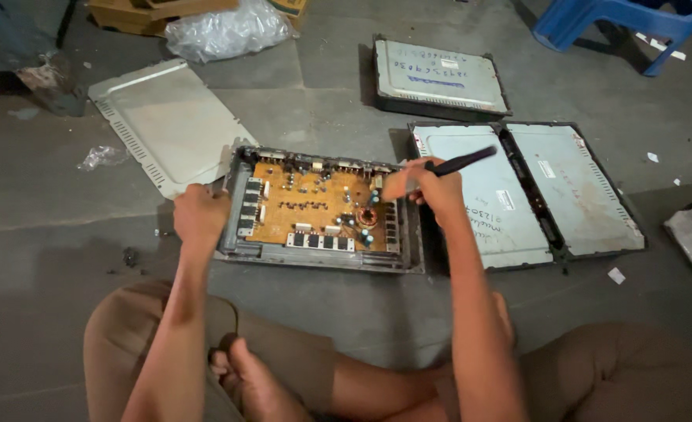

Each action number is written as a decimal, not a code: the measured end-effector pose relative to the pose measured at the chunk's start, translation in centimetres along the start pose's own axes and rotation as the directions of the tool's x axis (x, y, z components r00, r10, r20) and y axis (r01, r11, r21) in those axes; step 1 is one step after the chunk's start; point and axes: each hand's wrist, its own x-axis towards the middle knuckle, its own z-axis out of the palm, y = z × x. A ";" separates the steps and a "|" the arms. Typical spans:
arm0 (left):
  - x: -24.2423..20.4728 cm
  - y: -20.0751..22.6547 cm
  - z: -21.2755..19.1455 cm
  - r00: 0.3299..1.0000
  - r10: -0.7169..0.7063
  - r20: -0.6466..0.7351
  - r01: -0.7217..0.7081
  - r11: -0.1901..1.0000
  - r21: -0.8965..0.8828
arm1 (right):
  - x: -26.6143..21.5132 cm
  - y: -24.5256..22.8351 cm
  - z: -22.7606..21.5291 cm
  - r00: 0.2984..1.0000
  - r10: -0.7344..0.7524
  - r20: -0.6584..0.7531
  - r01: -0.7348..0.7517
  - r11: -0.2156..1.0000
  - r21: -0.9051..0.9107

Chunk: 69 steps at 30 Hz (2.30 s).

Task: The person sits on the floor and disassembles an electronic device. They use a screwdriver to remove screws from a circuit board, then use a hammer to tap the board loose from its metal casing. The person removes the board and continues to work on the device's internal components.

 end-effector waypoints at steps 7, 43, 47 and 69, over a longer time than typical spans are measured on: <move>-0.2 0.2 -0.2 0.994 0.108 -0.028 -0.108 0.994 0.015 | -0.8 0.0 1.6 0.959 0.144 0.246 -0.077 0.962 -0.263; 6.2 -5.0 -1.3 0.957 -0.238 -0.168 0.269 0.942 0.200 | 0.8 1.8 1.6 0.980 0.169 0.101 -0.191 0.939 0.285; 7.7 -6.0 0.0 0.947 -0.245 -0.209 0.283 0.943 0.177 | 1.7 2.0 2.1 0.974 0.210 0.084 -0.225 0.934 0.279; 8.1 -6.2 0.5 0.844 -0.507 -0.176 0.469 0.856 -0.218 | 0.8 0.3 5.2 0.998 0.057 -0.031 -0.042 0.930 0.365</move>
